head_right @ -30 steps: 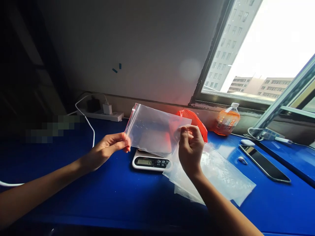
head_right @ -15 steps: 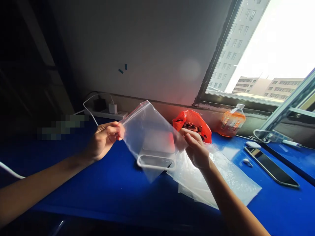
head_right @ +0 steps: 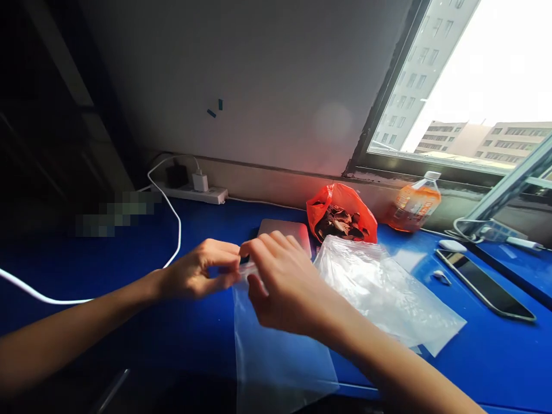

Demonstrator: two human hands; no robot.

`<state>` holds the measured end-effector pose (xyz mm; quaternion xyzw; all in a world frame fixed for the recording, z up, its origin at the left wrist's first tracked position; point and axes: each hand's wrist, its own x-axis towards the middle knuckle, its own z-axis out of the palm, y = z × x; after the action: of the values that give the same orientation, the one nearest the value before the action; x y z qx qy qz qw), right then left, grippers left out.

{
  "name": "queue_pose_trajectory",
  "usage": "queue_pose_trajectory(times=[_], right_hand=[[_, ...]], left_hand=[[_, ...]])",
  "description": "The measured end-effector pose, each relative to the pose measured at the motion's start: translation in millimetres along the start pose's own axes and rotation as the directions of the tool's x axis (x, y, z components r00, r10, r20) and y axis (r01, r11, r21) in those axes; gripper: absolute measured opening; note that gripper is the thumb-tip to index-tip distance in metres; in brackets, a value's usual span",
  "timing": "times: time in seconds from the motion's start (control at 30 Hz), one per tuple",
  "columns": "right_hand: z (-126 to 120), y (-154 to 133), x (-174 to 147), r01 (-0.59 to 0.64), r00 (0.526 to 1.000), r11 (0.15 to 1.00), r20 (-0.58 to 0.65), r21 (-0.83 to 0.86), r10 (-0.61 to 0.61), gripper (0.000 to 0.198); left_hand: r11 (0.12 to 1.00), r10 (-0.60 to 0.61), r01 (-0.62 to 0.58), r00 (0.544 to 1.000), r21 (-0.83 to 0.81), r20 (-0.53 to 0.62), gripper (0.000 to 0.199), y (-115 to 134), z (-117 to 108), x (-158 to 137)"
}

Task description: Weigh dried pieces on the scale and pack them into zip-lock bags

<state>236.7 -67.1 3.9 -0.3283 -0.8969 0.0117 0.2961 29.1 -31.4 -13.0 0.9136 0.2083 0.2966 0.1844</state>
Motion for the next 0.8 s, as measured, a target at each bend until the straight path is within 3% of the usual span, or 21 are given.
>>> queue_pose_trajectory(times=[0.07,0.13,0.4,0.6,0.8], right_hand=[[5.8,-10.2,6.2,-0.022,0.991,1.000,0.132,0.000,0.022,0.023],[8.6,-13.3,9.4,-0.065,0.981,0.998,0.181,0.003,0.063,0.022],[16.7,-8.9,-4.4,-0.084,0.992,0.996,0.090,-0.012,0.084,0.023],[17.7,-1.5,-3.3,-0.053,0.993,0.994,0.112,0.099,0.041,0.022],[6.8,18.6,-2.4,-0.076,0.994,0.983,0.089,0.165,0.062,0.011]], left_hand=[[0.992,0.095,-0.096,0.995,0.077,0.011,0.025,-0.9,3.6,-2.3],[0.980,0.141,-0.143,0.990,0.138,0.019,0.020,-1.6,5.6,-4.7],[0.977,0.085,-0.090,0.996,0.191,0.034,0.021,4.9,10.2,-4.3],[0.975,0.171,-0.168,0.985,0.147,-0.008,0.022,4.4,12.9,-2.4],[0.984,0.167,-0.164,0.985,0.061,-0.046,0.029,12.6,4.1,-3.3]])
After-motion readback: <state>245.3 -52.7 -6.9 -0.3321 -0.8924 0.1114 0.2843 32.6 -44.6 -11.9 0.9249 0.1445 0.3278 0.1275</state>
